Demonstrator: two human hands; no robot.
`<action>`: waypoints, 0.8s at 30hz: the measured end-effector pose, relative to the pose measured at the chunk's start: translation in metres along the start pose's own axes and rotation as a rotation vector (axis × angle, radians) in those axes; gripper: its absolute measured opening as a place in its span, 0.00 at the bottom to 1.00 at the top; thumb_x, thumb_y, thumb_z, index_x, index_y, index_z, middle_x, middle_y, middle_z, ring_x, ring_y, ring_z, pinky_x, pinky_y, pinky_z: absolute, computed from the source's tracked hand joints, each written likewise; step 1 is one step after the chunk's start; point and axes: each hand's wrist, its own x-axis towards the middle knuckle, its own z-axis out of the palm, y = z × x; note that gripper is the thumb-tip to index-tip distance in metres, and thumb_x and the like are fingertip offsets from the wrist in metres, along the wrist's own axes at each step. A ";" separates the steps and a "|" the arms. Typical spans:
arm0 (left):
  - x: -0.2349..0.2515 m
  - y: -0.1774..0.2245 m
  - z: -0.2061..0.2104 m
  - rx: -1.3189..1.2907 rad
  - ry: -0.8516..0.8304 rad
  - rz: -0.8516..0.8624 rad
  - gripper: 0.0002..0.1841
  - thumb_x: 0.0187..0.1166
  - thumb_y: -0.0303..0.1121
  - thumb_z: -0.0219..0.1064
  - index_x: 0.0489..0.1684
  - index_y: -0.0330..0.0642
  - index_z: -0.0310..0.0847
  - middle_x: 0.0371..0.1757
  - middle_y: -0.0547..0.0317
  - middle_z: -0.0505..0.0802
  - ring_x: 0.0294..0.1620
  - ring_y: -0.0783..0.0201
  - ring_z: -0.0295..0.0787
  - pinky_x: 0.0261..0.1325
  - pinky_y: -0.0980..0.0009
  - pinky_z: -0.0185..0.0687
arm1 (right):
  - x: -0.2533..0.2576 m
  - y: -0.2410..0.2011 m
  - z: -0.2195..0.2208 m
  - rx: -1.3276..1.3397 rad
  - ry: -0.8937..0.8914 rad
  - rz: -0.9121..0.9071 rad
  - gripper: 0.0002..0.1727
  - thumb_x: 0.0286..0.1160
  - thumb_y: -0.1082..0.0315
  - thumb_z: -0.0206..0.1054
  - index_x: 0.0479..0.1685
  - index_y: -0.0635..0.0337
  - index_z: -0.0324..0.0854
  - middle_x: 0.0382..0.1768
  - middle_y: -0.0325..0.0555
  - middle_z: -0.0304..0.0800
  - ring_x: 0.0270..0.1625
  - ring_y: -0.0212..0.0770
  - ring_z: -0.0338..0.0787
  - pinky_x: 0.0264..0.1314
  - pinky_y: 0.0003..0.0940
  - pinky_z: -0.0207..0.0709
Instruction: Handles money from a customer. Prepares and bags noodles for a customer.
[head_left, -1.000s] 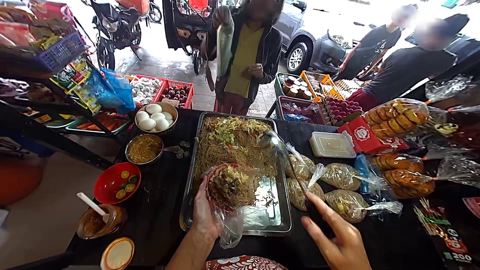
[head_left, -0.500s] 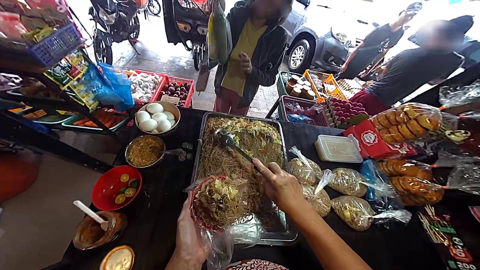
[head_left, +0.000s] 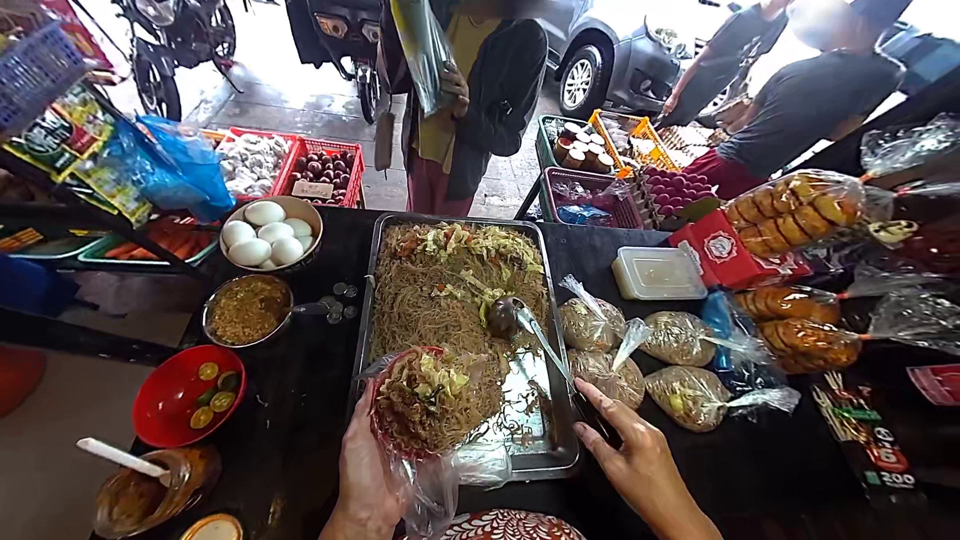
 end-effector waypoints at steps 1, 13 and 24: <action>0.000 0.000 0.001 0.017 0.003 0.006 0.29 0.94 0.52 0.33 0.66 0.48 0.80 0.53 0.54 0.94 0.54 0.59 0.94 0.52 0.55 0.92 | -0.002 -0.002 -0.001 0.092 -0.018 0.053 0.30 0.72 0.56 0.67 0.77 0.50 0.82 0.62 0.41 0.93 0.63 0.33 0.91 0.67 0.32 0.84; -0.001 0.002 -0.002 -0.016 -0.034 0.000 0.29 0.93 0.52 0.34 0.67 0.47 0.78 0.55 0.52 0.93 0.56 0.57 0.93 0.54 0.52 0.91 | -0.007 -0.034 0.024 0.495 -0.042 0.405 0.32 0.76 0.58 0.65 0.82 0.54 0.75 0.66 0.40 0.90 0.38 0.25 0.90 0.37 0.24 0.83; 0.004 -0.001 0.000 -0.034 0.020 0.000 0.28 0.93 0.53 0.35 0.66 0.50 0.79 0.53 0.54 0.94 0.54 0.59 0.94 0.52 0.54 0.92 | 0.001 -0.052 0.017 0.767 -0.207 0.598 0.32 0.82 0.67 0.62 0.87 0.60 0.65 0.34 0.44 0.87 0.14 0.31 0.73 0.13 0.27 0.70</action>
